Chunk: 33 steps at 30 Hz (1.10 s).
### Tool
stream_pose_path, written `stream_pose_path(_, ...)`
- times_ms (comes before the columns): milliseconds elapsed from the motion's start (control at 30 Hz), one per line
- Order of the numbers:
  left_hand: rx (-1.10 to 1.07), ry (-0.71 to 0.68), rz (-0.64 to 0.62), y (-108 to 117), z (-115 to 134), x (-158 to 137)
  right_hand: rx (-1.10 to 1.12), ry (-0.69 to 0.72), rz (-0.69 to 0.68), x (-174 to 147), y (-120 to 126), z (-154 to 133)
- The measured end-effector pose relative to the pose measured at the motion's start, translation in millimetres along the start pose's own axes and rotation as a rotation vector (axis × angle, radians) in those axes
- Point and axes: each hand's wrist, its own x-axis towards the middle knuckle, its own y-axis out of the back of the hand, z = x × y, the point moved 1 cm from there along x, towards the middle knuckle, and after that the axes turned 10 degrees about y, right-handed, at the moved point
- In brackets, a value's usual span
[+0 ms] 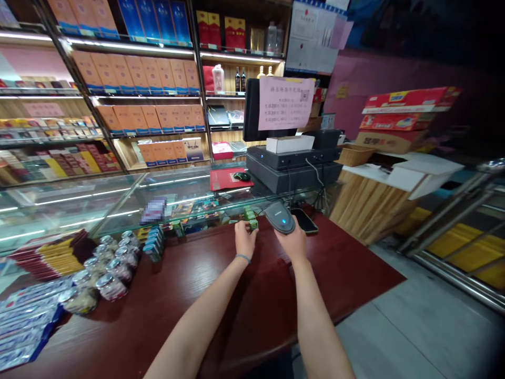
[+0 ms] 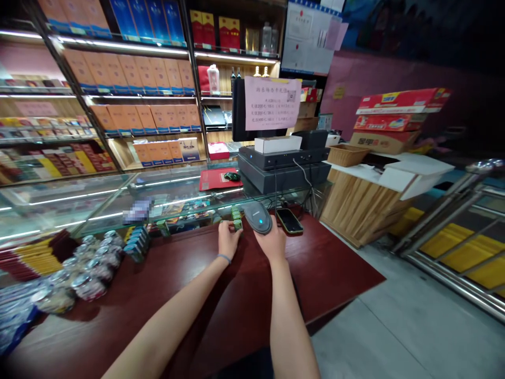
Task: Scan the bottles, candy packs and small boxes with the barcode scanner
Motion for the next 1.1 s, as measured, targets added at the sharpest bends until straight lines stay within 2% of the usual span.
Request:
stream_pose_path(400,0.004,-0.004,-0.011,-12,-18,9,0.000,0.055,0.023,1,4,-5)
stream_pose_path(833,0.020,0.009,-0.041,-11,-24,9,-0.016,0.073,0.013,0,0,-4)
stream_pose_path(967,-0.065,0.033,-0.084,3,-19,9,-0.027,0.083,0.003,-1,-2,-6)
stream_pose_path(1100,-0.126,0.001,-0.075,45,-18,15,-0.050,0.120,-0.015,-4,-6,-12)
